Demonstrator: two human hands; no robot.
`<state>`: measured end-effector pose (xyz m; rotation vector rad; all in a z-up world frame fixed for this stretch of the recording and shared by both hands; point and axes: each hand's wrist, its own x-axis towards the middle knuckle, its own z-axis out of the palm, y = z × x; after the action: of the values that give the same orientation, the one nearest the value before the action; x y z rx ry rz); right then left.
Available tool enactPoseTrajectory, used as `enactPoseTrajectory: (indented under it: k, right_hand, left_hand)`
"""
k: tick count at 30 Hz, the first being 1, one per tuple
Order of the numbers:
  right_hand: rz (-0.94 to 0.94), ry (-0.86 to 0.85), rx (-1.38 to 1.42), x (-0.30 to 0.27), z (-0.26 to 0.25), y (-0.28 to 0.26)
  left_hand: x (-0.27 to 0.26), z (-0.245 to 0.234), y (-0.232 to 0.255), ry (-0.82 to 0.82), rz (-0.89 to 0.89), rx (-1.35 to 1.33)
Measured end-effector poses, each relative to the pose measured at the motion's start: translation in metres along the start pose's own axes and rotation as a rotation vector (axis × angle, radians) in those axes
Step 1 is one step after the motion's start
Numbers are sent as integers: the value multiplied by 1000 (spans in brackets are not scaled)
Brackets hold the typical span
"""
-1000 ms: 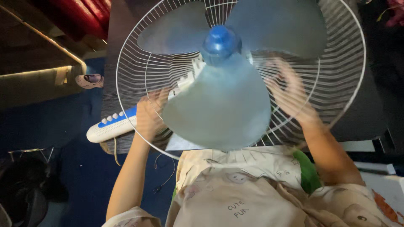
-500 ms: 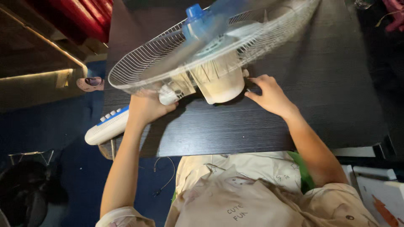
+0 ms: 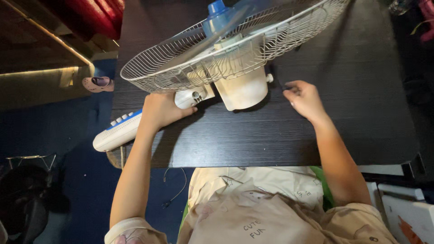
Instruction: The person assembles a small electric fan by securing the motor housing with a screwdriver, attaching the front grille, mounting the fan blade, and tightening the central cap. The fan is placed on a table and oriented upright by the end.
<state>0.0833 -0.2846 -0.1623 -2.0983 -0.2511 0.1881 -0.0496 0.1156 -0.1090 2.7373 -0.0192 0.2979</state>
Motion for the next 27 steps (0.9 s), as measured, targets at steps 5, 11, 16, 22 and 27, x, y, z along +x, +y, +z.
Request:
enactPoseTrajectory:
  k: [5,11,16,22,27]
  right_hand:
    - [144,-34,684,0,-24,3]
    - [132,-54,753,-5,-28,-2]
    - [109,-105,850,-7,-31,2]
    - [70,-58,909,-8,-39,10]
    - [61,29,986,-7,-43,12]
  left_hand:
    - [2,1,-1,-59,-31,37]
    - [-1,6,-5,58,114,17]
    - [3,25,7,26,106,140]
    - [10,25,9,13,87,184]
    - [7,22,5,35,98,171]
